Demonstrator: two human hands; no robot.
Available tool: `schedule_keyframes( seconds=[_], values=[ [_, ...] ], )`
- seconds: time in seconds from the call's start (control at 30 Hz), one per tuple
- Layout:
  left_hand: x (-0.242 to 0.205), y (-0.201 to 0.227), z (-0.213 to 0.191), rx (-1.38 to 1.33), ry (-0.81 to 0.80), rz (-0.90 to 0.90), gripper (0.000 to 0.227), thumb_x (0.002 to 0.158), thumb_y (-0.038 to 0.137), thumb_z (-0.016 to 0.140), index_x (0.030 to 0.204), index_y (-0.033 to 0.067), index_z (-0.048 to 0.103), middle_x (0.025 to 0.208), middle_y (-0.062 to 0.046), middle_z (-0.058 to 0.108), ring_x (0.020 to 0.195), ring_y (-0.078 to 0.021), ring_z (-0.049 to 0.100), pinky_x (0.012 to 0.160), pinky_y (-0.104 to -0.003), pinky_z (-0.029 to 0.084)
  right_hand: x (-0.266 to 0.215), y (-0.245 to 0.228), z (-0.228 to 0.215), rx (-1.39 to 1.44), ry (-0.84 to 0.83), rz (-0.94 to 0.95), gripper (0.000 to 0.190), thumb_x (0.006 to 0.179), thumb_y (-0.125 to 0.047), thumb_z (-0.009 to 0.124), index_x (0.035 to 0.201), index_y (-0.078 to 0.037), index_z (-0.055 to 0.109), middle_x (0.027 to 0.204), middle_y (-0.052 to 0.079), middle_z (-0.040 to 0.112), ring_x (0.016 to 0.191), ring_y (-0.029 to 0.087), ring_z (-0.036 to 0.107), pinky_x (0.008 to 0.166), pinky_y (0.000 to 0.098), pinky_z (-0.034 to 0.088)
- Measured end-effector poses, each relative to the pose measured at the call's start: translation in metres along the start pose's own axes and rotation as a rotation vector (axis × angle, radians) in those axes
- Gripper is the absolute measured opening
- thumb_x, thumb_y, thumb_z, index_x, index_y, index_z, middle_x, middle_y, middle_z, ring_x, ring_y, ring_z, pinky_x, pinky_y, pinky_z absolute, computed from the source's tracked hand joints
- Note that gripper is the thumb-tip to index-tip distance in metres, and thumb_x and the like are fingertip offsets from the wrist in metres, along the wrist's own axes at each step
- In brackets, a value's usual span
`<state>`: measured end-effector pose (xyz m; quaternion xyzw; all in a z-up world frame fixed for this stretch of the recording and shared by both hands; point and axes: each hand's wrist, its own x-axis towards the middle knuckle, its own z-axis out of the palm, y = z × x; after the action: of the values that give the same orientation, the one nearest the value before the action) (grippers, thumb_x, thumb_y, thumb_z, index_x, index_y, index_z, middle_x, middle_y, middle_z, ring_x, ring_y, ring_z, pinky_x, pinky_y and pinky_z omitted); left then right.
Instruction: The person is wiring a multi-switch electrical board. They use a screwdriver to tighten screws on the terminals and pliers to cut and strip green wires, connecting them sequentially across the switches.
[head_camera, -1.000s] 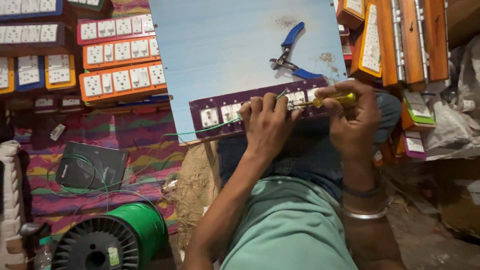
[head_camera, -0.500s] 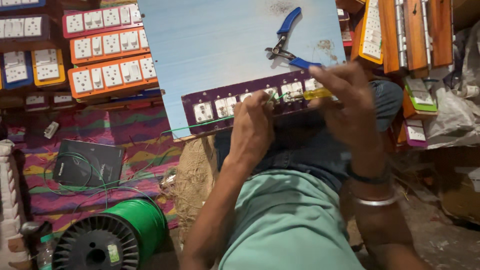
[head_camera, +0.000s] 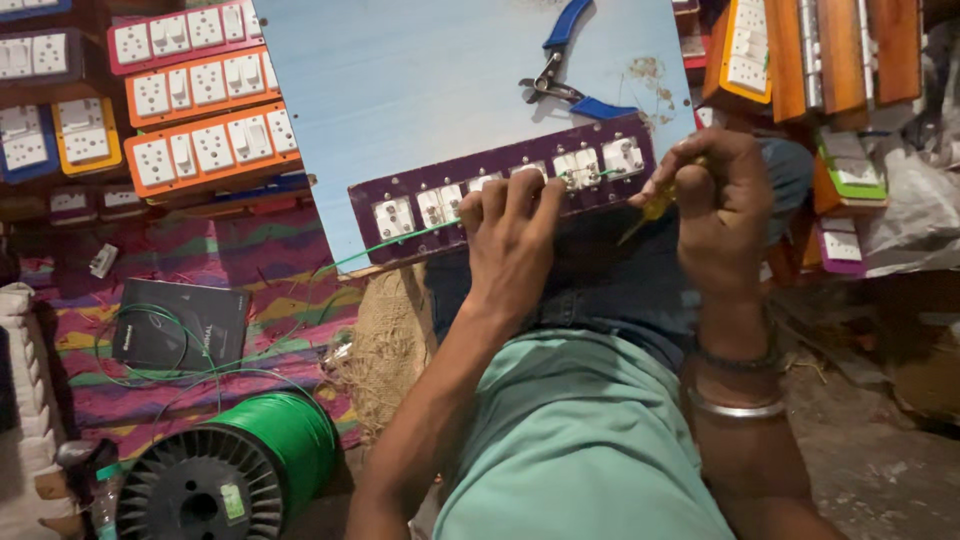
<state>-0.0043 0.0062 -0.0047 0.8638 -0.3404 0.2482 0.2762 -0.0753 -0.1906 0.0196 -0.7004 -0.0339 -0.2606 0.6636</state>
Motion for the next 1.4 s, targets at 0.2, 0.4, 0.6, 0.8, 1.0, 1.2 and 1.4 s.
schedule_keyframes(
  seconds=[0.2,0.4,0.6,0.8,1.0,1.2,1.4],
  values=[
    [-0.002,-0.004,0.007,-0.006,0.025,-0.026,0.024,0.093,0.008,0.068,0.115,0.0155,0.067,0.113,-0.001,0.059,0.108,-0.0220,0.053,0.097,-0.041,0.033,-0.008,0.011,-0.019,-0.039,0.005,-0.010,0.032,0.116,-0.031,0.063,0.124,-0.003,0.051,0.099,0.007,0.061,0.088,0.013,0.063,0.086,0.0293,0.059],
    [0.000,-0.003,0.012,-0.003,0.040,-0.023,0.022,0.093,0.011,0.070,0.114,0.0163,0.067,0.113,0.000,0.061,0.107,-0.0209,0.054,0.099,-0.041,0.033,-0.010,0.014,-0.028,-0.062,0.024,0.024,0.032,0.117,-0.031,0.063,0.124,-0.002,0.051,0.099,0.007,0.061,0.088,0.013,0.063,0.086,0.0292,0.060],
    [0.005,-0.003,0.007,0.046,0.018,-0.002,0.024,0.089,0.010,0.070,0.113,0.0151,0.068,0.112,-0.001,0.061,0.106,-0.0220,0.054,0.098,-0.041,0.034,0.002,0.006,-0.018,-0.092,0.070,0.164,0.026,0.116,-0.026,0.057,0.128,-0.003,0.050,0.100,0.004,0.059,0.088,0.011,0.060,0.081,0.0273,0.057],
    [0.020,0.017,0.006,0.227,-0.085,0.021,0.016,0.082,0.014,0.070,0.098,0.0090,0.069,0.100,-0.005,0.056,0.100,-0.0256,0.053,0.089,-0.043,0.038,0.004,-0.032,0.004,-0.380,-0.041,0.178,0.028,0.108,-0.008,0.055,0.134,-0.003,0.049,0.111,0.011,0.065,0.098,0.015,0.065,0.086,0.0287,0.055],
    [0.025,0.019,0.012,0.261,-0.185,0.034,0.015,0.081,0.014,0.067,0.095,0.0087,0.068,0.100,-0.007,0.055,0.098,-0.0260,0.053,0.084,-0.041,0.041,0.006,-0.045,0.014,-0.206,0.004,-0.068,0.026,0.113,-0.002,0.064,0.126,-0.006,0.042,0.121,0.015,0.070,0.114,0.019,0.072,0.102,0.0315,0.062],
    [0.009,-0.006,0.019,0.132,-0.036,0.107,0.026,0.089,0.011,0.064,0.114,0.0064,0.066,0.109,-0.008,0.058,0.099,-0.0249,0.055,0.085,-0.040,0.042,0.012,-0.025,0.021,-0.118,-0.011,-0.112,0.027,0.114,-0.004,0.064,0.125,-0.006,0.039,0.122,0.018,0.069,0.114,0.021,0.071,0.105,0.0322,0.061],
    [0.005,-0.005,0.025,0.009,0.040,0.026,0.020,0.095,0.013,0.067,0.114,0.0120,0.065,0.113,-0.005,0.062,0.102,-0.0234,0.059,0.089,-0.040,0.042,0.016,-0.021,0.020,-0.138,-0.077,-0.145,0.026,0.114,-0.002,0.061,0.127,-0.006,0.039,0.119,0.018,0.068,0.115,0.021,0.070,0.105,0.0329,0.061]
  ],
)
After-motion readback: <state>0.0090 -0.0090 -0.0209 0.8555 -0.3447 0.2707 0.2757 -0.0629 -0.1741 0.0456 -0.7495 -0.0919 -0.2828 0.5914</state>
